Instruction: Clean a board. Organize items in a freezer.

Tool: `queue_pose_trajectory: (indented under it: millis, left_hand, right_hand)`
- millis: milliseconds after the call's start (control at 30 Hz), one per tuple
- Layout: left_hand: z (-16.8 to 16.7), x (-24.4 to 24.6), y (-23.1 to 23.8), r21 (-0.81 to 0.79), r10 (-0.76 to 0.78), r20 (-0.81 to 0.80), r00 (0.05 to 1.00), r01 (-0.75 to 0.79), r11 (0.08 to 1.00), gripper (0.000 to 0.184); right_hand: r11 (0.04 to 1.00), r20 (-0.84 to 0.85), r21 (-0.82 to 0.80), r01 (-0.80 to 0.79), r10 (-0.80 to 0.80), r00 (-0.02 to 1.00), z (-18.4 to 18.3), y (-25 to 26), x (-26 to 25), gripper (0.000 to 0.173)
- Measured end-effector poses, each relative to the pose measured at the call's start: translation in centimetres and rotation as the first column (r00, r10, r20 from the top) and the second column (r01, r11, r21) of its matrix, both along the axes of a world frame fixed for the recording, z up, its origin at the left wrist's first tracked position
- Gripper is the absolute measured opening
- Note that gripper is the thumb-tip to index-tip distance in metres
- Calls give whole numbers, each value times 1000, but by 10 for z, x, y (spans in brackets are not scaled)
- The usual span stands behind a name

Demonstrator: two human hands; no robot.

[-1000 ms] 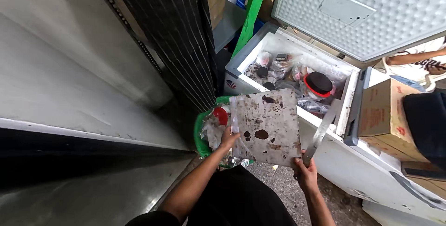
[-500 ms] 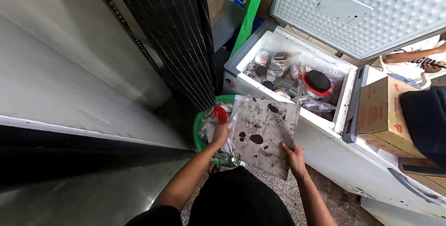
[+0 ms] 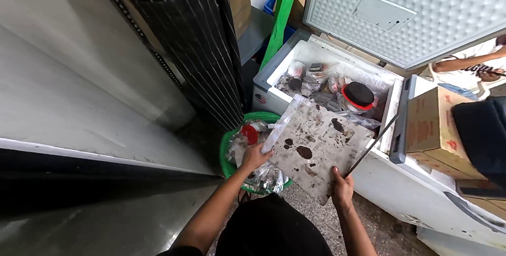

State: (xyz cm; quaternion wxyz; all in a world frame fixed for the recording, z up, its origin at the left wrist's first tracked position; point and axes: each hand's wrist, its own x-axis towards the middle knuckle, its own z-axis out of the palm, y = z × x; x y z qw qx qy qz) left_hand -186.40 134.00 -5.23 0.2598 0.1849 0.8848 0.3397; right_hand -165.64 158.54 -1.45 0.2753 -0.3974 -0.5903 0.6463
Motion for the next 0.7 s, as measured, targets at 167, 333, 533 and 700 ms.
queue_pose_trajectory:
  millis: [167,333,533,700]
  left_hand:
    - [1,-27,-8,-89,-251,15,968,252,964,38]
    - [-15,-24,-18,-45,-280,-83,956,277,960,27]
    - [3,0,-6,-372,-229,-77,970,185,910,31]
    - [0,3,-7,-411,-231,-128,964,160,897,31]
  right_hand:
    - [996,-17,36,-80,80,997,5,4,4,16]
    - [992,-12,56,-110,111,994,8,6,5,12]
    - [987,69,115,-110,102,992,-5,-5,2,19]
    - [962,142,199,-186,160,977,-13,-17,1,23]
